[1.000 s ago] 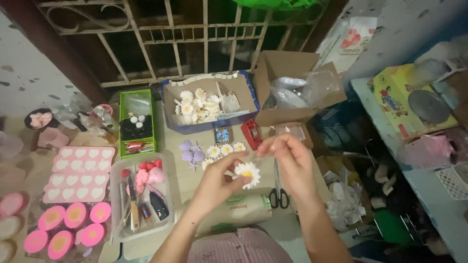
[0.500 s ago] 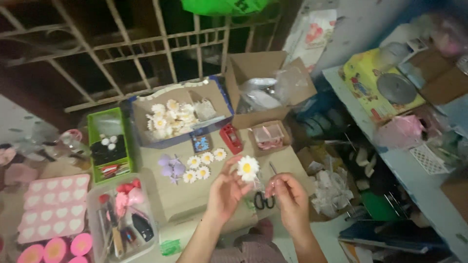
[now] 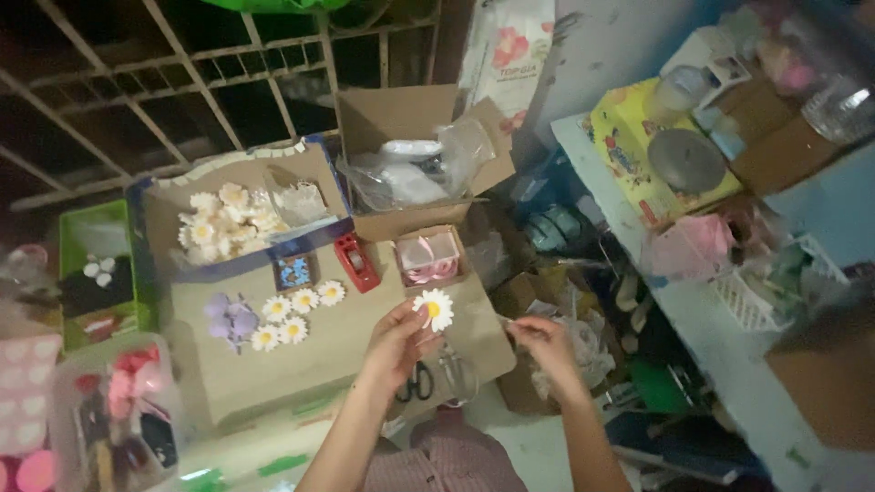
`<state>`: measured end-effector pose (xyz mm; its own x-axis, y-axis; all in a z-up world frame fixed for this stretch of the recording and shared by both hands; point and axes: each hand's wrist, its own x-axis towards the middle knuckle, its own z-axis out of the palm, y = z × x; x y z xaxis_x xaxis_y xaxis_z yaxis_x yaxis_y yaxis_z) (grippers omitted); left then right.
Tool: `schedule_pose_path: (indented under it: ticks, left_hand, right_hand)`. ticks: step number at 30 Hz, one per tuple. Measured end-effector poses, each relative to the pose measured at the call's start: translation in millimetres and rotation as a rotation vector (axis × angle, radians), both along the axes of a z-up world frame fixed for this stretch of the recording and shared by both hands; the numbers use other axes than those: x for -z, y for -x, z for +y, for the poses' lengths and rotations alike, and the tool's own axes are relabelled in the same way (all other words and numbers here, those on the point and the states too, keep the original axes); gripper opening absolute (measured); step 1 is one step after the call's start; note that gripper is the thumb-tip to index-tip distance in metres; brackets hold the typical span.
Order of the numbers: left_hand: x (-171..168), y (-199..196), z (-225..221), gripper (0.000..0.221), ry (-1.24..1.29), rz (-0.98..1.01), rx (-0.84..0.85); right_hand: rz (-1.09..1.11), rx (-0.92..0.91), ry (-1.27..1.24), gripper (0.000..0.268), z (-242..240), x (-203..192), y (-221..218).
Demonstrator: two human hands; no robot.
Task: The person prepares artificial flowers for packaging by wrapping a stem in plastic film using scissors and wiping a surface with a cloth.
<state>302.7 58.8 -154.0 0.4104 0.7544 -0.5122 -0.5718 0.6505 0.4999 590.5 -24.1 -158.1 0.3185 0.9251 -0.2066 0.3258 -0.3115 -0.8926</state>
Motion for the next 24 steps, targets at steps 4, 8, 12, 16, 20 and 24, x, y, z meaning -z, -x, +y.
schedule_pose_path:
  ticks: [4,8,12,16,20,24]
  left_hand:
    - [33,-10,-5,0.023,0.001,-0.088,-0.068]
    - [20,54,-34,0.019,-0.036,0.023,-0.414]
    - [-2,159,-104,0.021,-0.178,0.373,-0.757]
    - [16,229,-210,0.026,-0.165,0.392,-1.118]
    - [-18,235,-264,0.027,-0.128,0.443,-1.29]
    - [-4,237,-257,0.028,-0.064,0.458,-1.296]
  right_hand:
    - [-0.261,0.055,0.072,0.026,16,162,-190]
    - [-0.777,0.163,0.343,0.035,32,242,-326]
    - [-0.857,-0.164,0.73,0.036,76,263,-414]
    - [-0.806,-0.162,0.651,0.034,103,237,-401]
    - [-1.097,-0.11,0.406,0.032,112,179,-308]
    - [-0.614,-0.297,0.256,0.029,109,141,-125]
